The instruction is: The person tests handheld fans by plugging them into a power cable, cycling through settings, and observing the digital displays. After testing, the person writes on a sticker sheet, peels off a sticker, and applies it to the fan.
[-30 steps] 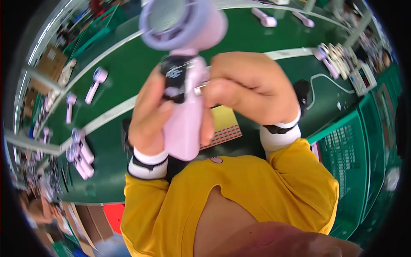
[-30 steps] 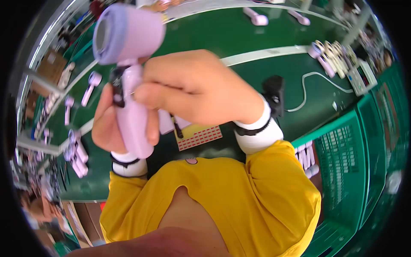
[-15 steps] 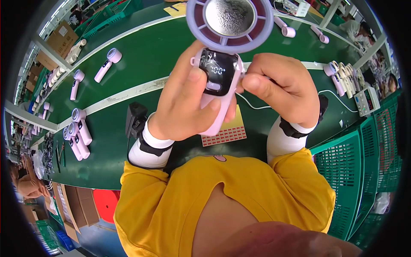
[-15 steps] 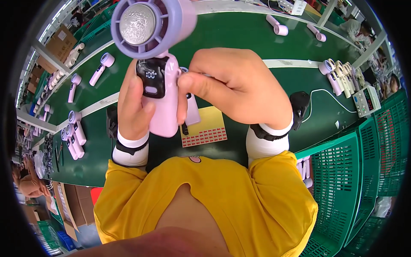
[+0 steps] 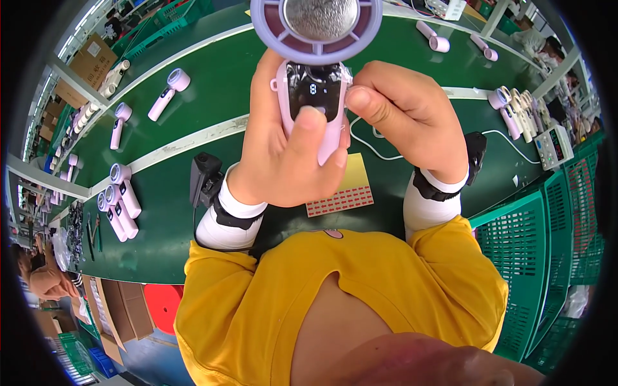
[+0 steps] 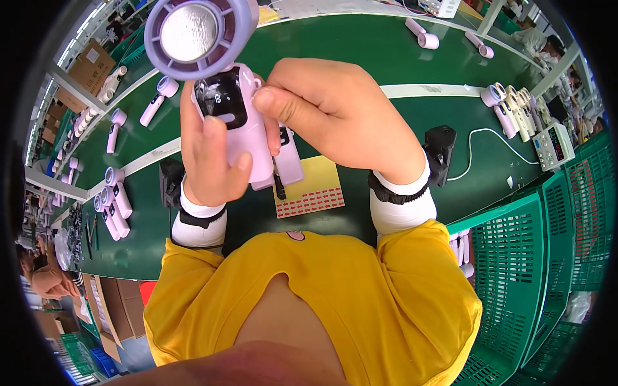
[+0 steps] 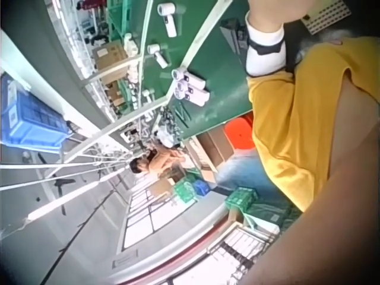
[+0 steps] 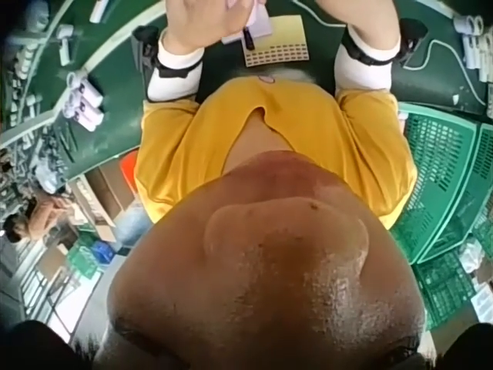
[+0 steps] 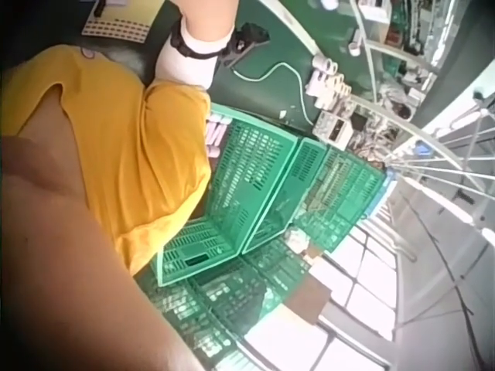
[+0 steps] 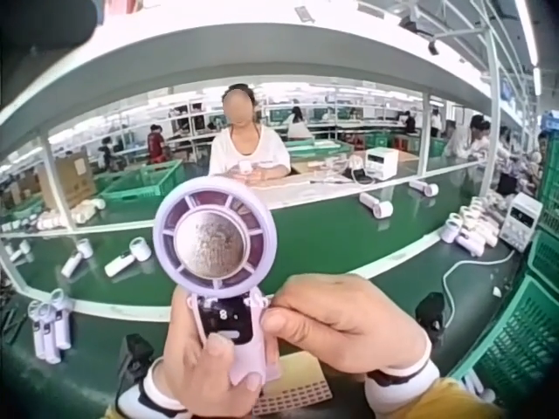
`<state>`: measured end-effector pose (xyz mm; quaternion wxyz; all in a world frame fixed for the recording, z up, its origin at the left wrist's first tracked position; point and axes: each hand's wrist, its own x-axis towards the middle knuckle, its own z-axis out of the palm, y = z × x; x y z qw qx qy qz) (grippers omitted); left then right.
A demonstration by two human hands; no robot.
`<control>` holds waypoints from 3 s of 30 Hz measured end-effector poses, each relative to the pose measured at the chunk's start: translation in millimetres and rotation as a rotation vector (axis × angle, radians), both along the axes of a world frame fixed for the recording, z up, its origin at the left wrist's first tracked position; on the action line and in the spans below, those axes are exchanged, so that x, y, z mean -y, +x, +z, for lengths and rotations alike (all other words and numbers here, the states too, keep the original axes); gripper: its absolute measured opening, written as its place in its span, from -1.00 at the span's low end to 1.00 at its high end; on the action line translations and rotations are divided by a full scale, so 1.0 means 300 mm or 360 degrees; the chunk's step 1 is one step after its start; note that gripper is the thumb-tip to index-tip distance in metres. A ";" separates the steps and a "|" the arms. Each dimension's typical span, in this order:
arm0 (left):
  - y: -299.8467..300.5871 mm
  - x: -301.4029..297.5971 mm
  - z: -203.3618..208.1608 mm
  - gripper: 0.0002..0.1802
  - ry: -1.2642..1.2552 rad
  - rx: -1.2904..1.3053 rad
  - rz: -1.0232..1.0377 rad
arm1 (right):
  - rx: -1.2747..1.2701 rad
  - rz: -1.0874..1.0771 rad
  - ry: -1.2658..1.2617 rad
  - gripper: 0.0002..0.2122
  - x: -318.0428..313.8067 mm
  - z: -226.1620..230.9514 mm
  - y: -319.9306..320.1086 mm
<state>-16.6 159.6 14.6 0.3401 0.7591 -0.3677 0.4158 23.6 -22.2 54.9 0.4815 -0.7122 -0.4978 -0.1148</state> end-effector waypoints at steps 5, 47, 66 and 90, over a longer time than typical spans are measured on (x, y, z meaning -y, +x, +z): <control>-0.047 0.031 -0.002 -0.22 -0.0454 -0.0572 -0.0399 | -0.0066 0.0025 0.0035 -0.80 0.013 -0.002 -0.015; 0.454 -0.474 -0.356 -0.78 -0.1255 -0.0881 0.0747 | 0.0635 -0.0287 0.0224 -0.81 0.099 -0.011 0.026; -0.043 -0.248 -0.283 -0.69 -0.0719 -0.2324 0.0611 | 0.0390 -0.0348 0.0121 -0.85 0.098 0.000 0.011; -0.026 0.011 -0.104 -0.53 0.0019 -0.0338 -0.0079 | -0.1911 0.0820 0.1155 -0.74 -0.047 -0.041 0.045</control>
